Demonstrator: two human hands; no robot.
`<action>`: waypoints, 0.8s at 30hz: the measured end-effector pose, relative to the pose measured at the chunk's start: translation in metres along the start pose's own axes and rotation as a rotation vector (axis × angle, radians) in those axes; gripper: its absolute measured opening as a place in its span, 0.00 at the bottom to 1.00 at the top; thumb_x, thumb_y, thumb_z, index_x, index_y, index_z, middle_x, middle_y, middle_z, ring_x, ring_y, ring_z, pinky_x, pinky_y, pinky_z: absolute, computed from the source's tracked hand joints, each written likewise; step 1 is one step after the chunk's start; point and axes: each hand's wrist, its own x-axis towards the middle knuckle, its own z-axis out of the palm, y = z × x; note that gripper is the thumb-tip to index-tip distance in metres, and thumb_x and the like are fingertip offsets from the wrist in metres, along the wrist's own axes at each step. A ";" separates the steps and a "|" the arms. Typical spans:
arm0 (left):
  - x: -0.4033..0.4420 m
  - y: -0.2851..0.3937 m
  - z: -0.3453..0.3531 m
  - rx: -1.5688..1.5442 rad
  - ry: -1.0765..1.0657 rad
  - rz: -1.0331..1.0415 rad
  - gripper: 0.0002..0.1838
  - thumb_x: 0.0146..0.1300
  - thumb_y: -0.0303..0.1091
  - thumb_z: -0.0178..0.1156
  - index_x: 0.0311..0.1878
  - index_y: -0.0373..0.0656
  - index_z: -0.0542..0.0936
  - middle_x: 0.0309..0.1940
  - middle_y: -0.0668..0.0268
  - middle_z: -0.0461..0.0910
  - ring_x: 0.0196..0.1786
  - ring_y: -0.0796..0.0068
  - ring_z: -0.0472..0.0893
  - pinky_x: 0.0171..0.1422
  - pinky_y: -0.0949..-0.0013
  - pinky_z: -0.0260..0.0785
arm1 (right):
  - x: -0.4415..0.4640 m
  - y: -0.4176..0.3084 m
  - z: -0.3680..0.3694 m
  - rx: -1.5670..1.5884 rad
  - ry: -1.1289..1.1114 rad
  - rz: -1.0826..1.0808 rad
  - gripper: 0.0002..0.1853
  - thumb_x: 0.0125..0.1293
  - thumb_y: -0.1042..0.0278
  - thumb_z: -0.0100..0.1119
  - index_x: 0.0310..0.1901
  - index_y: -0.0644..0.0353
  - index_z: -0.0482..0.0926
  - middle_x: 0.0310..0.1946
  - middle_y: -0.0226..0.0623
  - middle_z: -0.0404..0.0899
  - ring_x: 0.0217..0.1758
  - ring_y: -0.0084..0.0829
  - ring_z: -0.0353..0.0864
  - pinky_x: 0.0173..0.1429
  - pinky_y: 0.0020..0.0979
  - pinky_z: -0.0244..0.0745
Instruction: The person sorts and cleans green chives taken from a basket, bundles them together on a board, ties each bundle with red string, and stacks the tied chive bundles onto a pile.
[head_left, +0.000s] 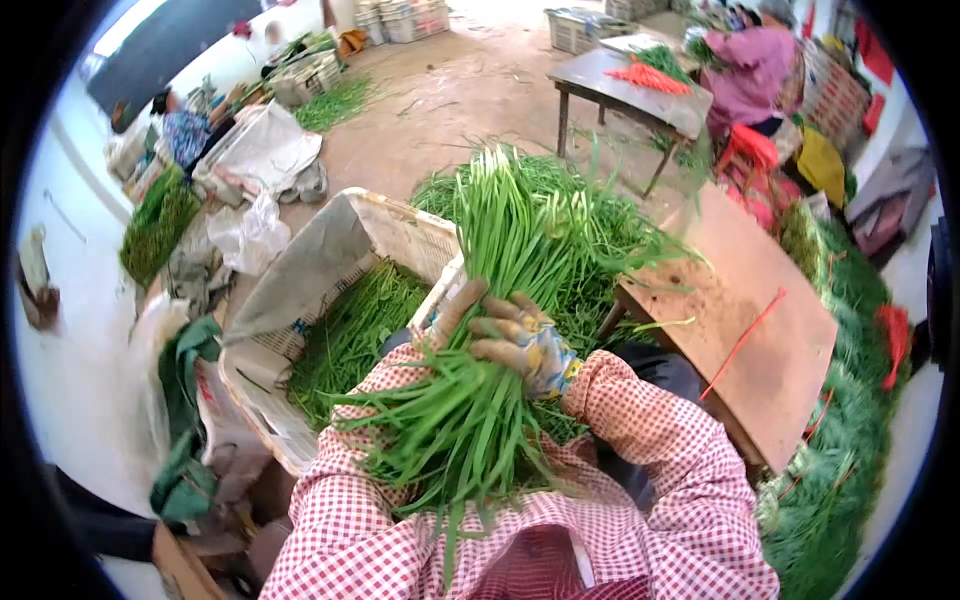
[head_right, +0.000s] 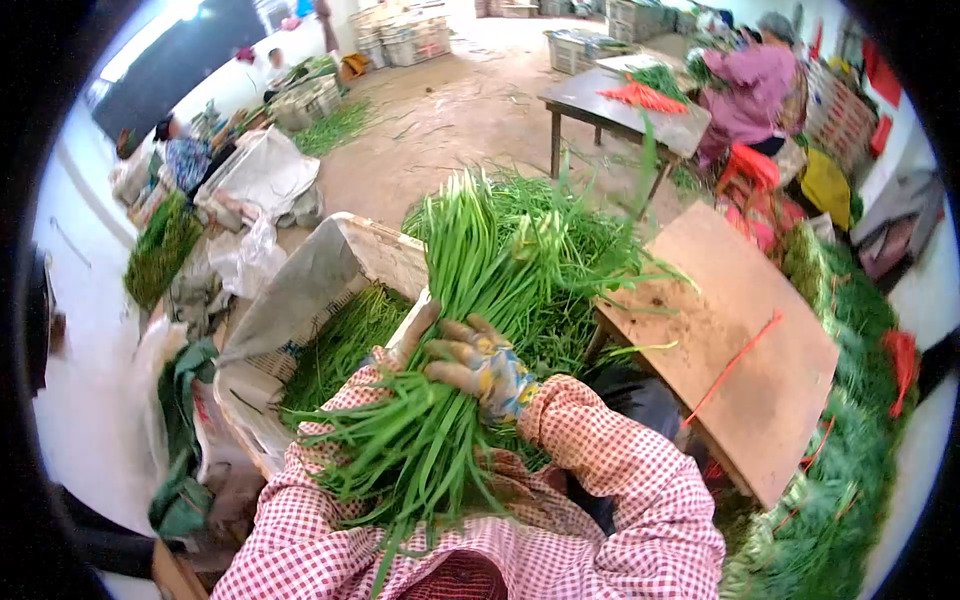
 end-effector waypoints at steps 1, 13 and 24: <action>-0.007 0.004 0.002 0.079 0.022 -0.028 0.32 0.55 0.43 0.66 0.60 0.36 0.72 0.54 0.55 0.78 0.56 0.64 0.78 0.61 0.61 0.72 | 0.000 -0.004 0.005 0.005 0.027 0.025 0.21 0.50 0.58 0.62 0.49 0.41 0.79 0.60 0.31 0.74 0.71 0.45 0.64 0.72 0.51 0.54; -0.149 -0.047 0.009 0.274 0.383 -0.144 0.37 0.41 0.29 0.73 0.60 0.36 0.74 0.52 0.59 0.80 0.56 0.61 0.78 0.64 0.61 0.70 | -0.015 -0.096 0.015 1.345 -0.043 0.171 0.19 0.54 0.72 0.64 0.51 0.58 0.79 0.47 0.42 0.81 0.54 0.43 0.79 0.62 0.41 0.73; -0.206 -0.063 -0.023 1.385 0.322 -0.150 0.31 0.50 0.46 0.69 0.56 0.42 0.76 0.50 0.60 0.79 0.52 0.59 0.78 0.59 0.58 0.69 | -0.091 -0.071 0.092 2.234 0.626 1.200 0.46 0.63 0.28 0.49 0.69 0.61 0.61 0.63 0.49 0.67 0.65 0.42 0.69 0.66 0.48 0.67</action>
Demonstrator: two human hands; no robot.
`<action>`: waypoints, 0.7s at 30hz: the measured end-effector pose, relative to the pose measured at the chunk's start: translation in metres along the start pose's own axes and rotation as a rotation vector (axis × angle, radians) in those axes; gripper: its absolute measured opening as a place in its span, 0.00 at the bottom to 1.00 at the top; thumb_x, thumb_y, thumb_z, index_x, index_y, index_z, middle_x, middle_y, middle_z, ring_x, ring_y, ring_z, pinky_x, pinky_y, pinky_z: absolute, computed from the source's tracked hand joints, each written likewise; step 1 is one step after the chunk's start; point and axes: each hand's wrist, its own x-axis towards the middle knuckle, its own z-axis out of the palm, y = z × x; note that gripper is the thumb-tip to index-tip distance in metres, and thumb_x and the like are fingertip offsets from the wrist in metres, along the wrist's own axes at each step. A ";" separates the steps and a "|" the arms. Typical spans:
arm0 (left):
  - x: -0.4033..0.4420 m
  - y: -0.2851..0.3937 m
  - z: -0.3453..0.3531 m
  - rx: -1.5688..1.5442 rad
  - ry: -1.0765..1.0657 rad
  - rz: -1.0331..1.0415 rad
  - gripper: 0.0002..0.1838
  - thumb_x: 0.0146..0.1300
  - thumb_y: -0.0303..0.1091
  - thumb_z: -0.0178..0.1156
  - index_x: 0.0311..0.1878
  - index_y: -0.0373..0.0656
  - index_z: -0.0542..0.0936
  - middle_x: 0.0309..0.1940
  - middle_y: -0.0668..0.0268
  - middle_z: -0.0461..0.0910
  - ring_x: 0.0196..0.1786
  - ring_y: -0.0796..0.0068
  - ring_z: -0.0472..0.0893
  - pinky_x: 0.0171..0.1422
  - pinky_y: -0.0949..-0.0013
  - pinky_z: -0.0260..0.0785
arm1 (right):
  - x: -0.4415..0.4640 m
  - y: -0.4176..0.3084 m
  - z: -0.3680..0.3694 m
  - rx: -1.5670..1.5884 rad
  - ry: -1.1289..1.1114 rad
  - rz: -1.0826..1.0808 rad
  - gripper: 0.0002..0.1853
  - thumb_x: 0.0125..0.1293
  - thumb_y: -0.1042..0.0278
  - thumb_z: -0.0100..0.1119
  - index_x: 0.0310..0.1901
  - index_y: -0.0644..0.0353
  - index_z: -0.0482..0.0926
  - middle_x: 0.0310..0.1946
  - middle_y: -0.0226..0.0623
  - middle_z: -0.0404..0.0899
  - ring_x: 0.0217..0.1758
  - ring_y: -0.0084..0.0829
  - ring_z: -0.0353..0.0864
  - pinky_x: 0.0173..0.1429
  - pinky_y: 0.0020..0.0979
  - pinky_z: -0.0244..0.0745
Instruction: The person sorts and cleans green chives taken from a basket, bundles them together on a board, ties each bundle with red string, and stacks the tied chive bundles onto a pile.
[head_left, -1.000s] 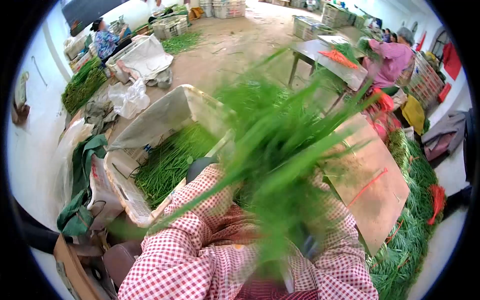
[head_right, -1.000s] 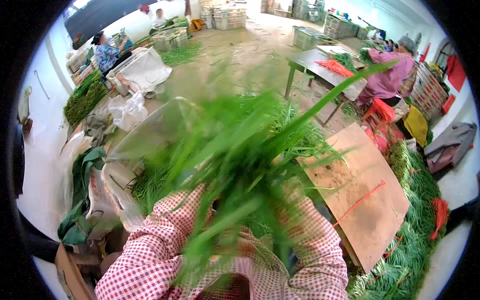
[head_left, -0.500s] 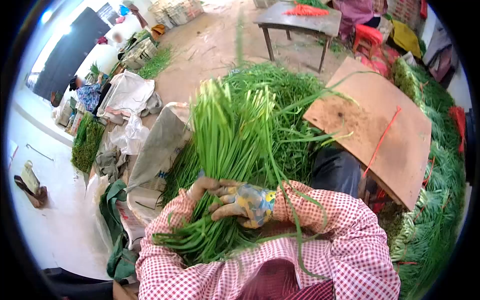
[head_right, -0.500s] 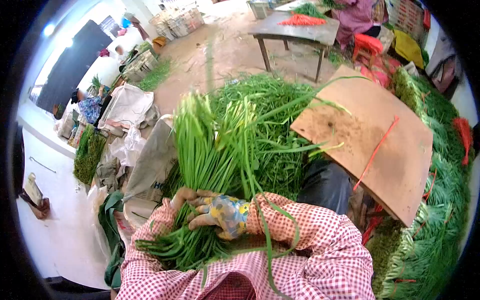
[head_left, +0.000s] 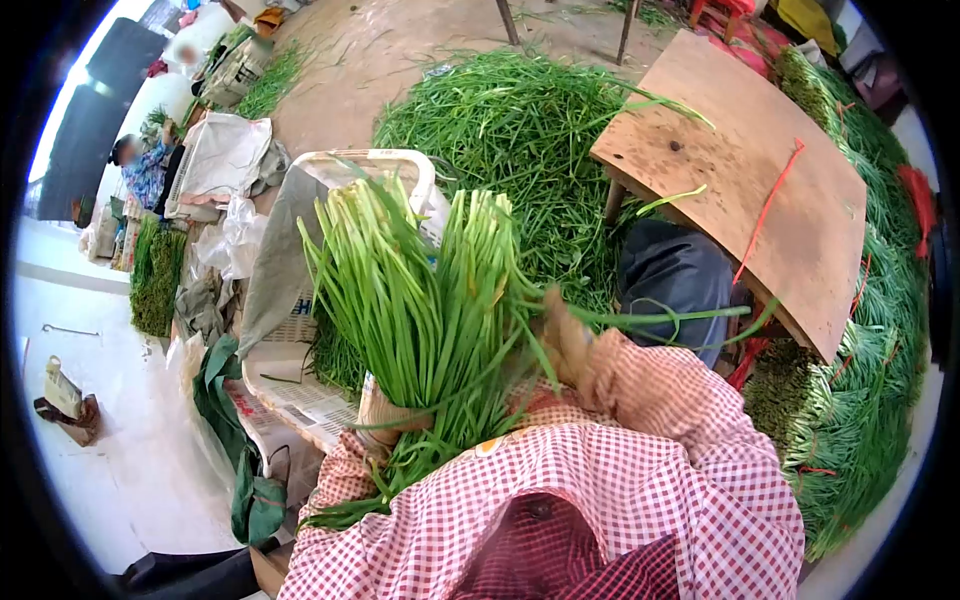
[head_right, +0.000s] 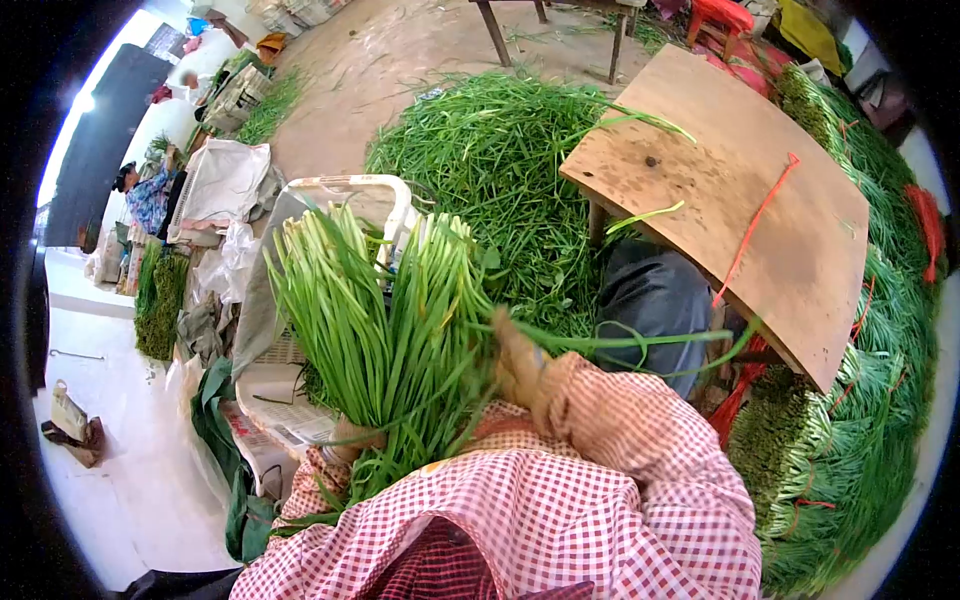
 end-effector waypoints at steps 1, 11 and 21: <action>-0.002 0.007 -0.006 0.230 -0.134 0.061 0.34 0.55 0.46 0.67 0.63 0.42 0.70 0.57 0.60 0.76 0.58 0.60 0.74 0.63 0.59 0.66 | 0.012 -0.011 0.013 -0.045 0.082 -0.141 0.51 0.61 0.21 0.42 0.72 0.61 0.56 0.69 0.51 0.61 0.70 0.46 0.64 0.70 0.50 0.63; 0.001 0.040 0.023 -0.750 -0.189 -0.415 0.42 0.55 0.49 0.69 0.69 0.43 0.64 0.63 0.55 0.72 0.64 0.56 0.71 0.71 0.55 0.61 | 0.084 -0.132 0.050 -0.680 0.691 -0.179 0.39 0.63 0.46 0.58 0.66 0.69 0.63 0.58 0.54 0.74 0.59 0.43 0.74 0.64 0.43 0.67; 0.005 0.050 0.025 -0.920 -0.233 -0.471 0.41 0.52 0.45 0.72 0.68 0.43 0.67 0.62 0.56 0.73 0.64 0.58 0.71 0.70 0.56 0.61 | 0.083 -0.273 0.088 -0.560 0.823 -0.389 0.36 0.61 0.40 0.60 0.57 0.66 0.69 0.45 0.49 0.75 0.50 0.40 0.77 0.29 0.34 0.77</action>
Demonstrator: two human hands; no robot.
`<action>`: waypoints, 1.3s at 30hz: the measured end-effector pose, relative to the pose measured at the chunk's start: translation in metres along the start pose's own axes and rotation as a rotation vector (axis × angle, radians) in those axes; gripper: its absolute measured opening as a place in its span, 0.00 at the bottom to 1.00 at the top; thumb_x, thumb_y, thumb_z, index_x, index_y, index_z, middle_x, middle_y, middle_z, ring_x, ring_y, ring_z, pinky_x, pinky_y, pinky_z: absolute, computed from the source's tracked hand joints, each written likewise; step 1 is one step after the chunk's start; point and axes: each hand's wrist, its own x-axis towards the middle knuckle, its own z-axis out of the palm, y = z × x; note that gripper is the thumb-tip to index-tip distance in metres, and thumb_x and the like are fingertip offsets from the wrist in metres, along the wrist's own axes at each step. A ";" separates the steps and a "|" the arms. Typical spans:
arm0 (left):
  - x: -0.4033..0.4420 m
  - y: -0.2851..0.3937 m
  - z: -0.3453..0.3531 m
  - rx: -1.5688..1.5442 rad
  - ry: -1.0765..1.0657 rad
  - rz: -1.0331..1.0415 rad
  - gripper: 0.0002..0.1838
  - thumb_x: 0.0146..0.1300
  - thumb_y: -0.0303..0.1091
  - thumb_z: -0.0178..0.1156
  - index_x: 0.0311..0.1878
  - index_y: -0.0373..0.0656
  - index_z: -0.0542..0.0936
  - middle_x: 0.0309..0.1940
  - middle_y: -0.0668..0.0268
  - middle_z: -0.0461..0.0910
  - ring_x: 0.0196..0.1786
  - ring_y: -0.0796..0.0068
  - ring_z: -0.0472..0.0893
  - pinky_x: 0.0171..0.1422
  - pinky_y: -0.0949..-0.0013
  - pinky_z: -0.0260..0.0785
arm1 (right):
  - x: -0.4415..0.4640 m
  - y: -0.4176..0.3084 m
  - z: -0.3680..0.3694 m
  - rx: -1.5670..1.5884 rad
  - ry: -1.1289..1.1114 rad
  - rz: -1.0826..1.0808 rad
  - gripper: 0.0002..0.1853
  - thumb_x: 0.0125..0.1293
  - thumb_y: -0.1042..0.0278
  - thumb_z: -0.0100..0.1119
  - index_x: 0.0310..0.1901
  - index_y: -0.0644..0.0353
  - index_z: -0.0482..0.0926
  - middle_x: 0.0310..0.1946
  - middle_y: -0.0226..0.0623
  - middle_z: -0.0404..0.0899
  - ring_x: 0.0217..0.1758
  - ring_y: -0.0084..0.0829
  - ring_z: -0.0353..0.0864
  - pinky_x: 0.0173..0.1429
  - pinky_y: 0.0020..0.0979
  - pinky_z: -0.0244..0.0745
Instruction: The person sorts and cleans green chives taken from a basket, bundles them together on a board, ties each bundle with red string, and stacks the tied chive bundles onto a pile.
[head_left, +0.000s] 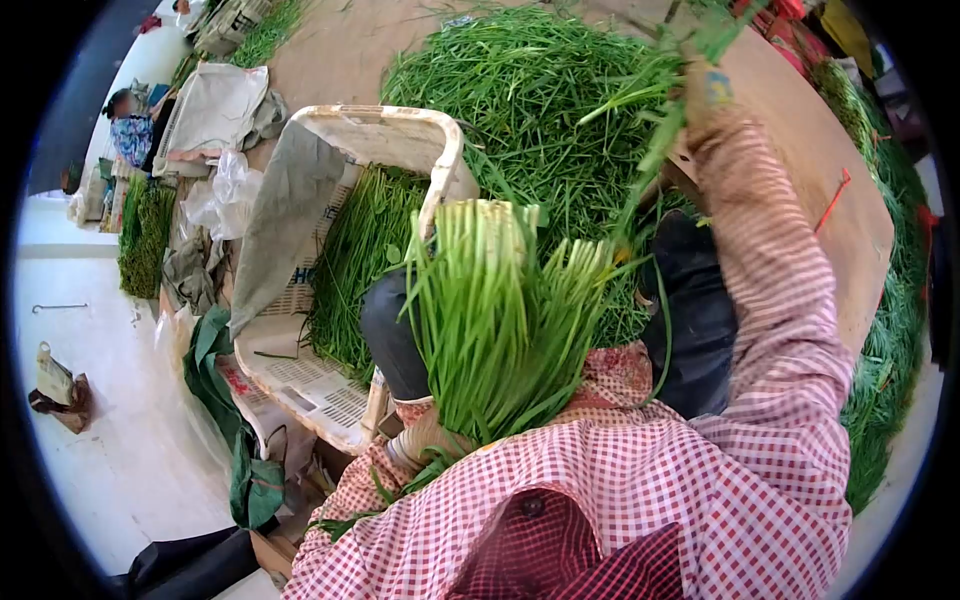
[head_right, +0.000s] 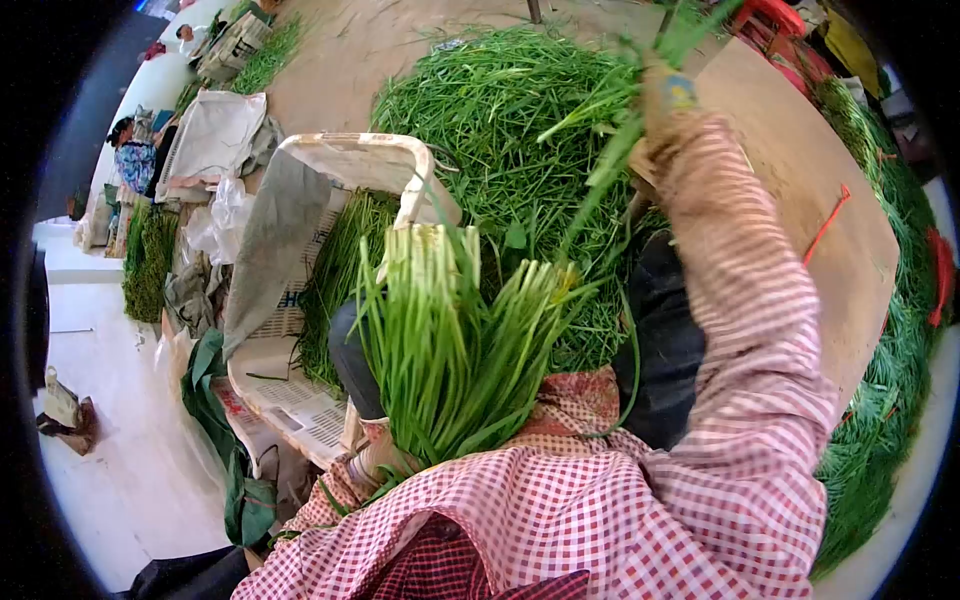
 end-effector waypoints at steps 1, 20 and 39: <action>0.000 0.001 0.000 -0.013 -0.002 0.000 0.41 0.52 0.45 0.72 0.68 0.43 0.68 0.62 0.57 0.73 0.64 0.58 0.71 0.70 0.56 0.61 | 0.000 -0.006 -0.009 0.028 -0.006 -0.016 0.36 0.61 0.41 0.60 0.57 0.66 0.69 0.45 0.49 0.75 0.50 0.40 0.77 0.31 0.34 0.77; 0.044 0.040 0.039 0.404 -0.132 0.254 0.43 0.51 0.45 0.73 0.69 0.43 0.65 0.64 0.59 0.72 0.65 0.62 0.72 0.73 0.58 0.59 | -0.065 0.114 0.038 -1.270 -0.585 -0.324 0.19 0.60 0.68 0.53 0.54 0.60 0.72 0.38 0.44 0.79 0.40 0.37 0.81 0.44 0.33 0.80; 0.050 0.023 0.049 0.209 -0.111 0.338 0.45 0.51 0.25 0.72 0.72 0.42 0.61 0.72 0.60 0.62 0.71 0.66 0.64 0.75 0.60 0.56 | -0.037 0.094 0.075 -2.071 -0.843 -0.399 0.10 0.66 0.64 0.53 0.48 0.54 0.73 0.31 0.37 0.75 0.33 0.37 0.79 0.37 0.38 0.80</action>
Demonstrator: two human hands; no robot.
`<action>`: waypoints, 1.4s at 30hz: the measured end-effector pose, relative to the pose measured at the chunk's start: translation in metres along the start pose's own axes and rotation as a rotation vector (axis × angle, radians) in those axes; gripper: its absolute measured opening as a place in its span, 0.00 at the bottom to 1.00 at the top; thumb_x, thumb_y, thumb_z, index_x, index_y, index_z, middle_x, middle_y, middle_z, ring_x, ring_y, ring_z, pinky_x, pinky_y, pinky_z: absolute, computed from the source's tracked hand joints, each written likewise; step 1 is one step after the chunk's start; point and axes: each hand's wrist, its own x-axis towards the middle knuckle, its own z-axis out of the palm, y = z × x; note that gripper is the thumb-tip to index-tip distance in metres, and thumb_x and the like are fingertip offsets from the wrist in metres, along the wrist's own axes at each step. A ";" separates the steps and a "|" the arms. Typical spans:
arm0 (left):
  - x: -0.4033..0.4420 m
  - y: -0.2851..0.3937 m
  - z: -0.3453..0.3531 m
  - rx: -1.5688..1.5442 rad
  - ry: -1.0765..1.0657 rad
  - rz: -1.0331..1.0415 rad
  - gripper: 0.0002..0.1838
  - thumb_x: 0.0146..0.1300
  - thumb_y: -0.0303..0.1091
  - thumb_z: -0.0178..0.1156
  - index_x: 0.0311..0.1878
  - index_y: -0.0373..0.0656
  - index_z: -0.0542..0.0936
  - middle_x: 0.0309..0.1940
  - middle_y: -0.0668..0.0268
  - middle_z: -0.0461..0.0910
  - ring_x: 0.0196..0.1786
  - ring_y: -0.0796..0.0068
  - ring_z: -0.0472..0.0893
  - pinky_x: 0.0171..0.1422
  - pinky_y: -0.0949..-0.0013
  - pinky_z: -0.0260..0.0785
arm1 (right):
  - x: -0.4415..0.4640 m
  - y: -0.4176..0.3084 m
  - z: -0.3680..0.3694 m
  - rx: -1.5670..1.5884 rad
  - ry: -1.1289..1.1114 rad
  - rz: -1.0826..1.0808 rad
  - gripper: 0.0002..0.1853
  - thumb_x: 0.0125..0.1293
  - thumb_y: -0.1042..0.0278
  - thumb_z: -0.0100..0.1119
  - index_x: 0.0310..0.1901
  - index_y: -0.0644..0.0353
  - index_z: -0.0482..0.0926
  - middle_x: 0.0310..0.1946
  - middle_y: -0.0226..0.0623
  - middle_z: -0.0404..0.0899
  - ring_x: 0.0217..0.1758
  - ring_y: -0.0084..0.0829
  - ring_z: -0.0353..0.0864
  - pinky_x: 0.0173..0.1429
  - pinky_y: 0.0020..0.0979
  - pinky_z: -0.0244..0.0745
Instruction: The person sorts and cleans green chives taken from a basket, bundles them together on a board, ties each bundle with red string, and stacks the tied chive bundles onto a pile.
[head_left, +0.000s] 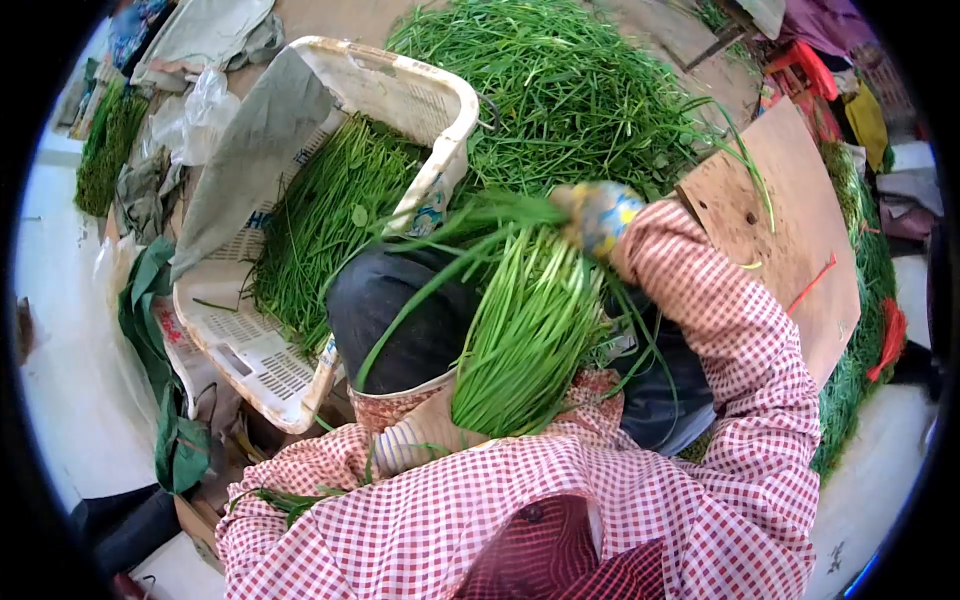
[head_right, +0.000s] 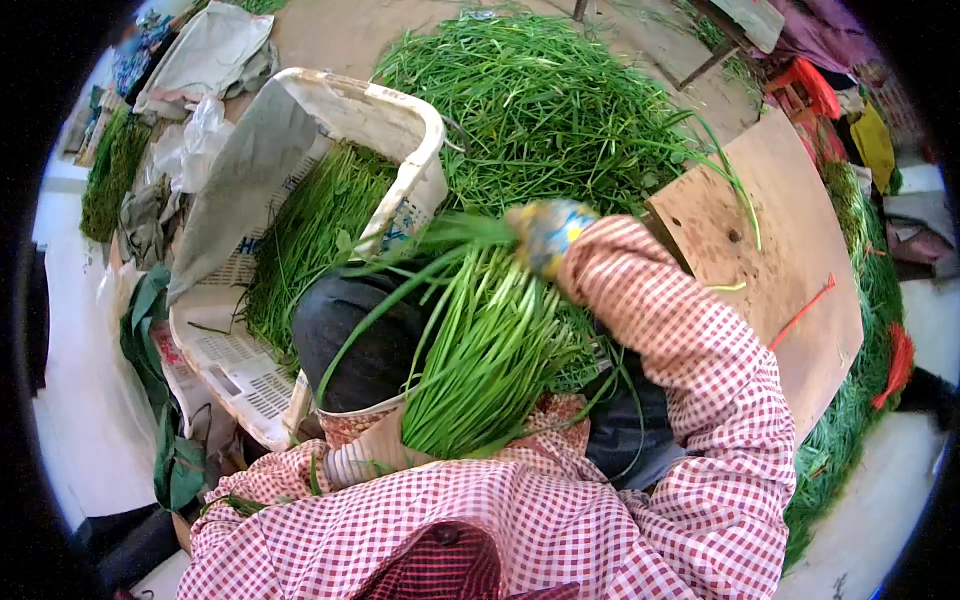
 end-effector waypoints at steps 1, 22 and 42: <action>-0.004 0.001 0.002 -0.241 0.062 -0.009 0.48 0.48 0.26 0.75 0.72 0.41 0.60 0.71 0.59 0.62 0.71 0.65 0.65 0.74 0.59 0.58 | 0.010 0.019 -0.007 0.049 0.068 0.035 0.11 0.65 0.66 0.54 0.47 0.55 0.74 0.32 0.37 0.77 0.33 0.37 0.79 0.38 0.37 0.79; -0.011 0.004 -0.060 -0.324 0.368 -0.216 0.51 0.45 0.27 0.77 0.72 0.40 0.59 0.71 0.58 0.63 0.70 0.63 0.66 0.72 0.58 0.61 | -0.022 0.065 -0.015 1.445 0.561 -0.289 0.35 0.56 0.42 0.67 0.59 0.57 0.76 0.47 0.39 0.81 0.49 0.33 0.81 0.55 0.37 0.77; -0.020 0.028 -0.061 -0.266 0.447 0.038 0.51 0.44 0.27 0.77 0.72 0.40 0.60 0.70 0.58 0.64 0.70 0.63 0.67 0.72 0.58 0.61 | -0.025 0.105 0.046 0.974 0.700 0.372 0.17 0.70 0.66 0.50 0.57 0.61 0.70 0.48 0.40 0.80 0.38 0.37 0.84 0.29 0.35 0.81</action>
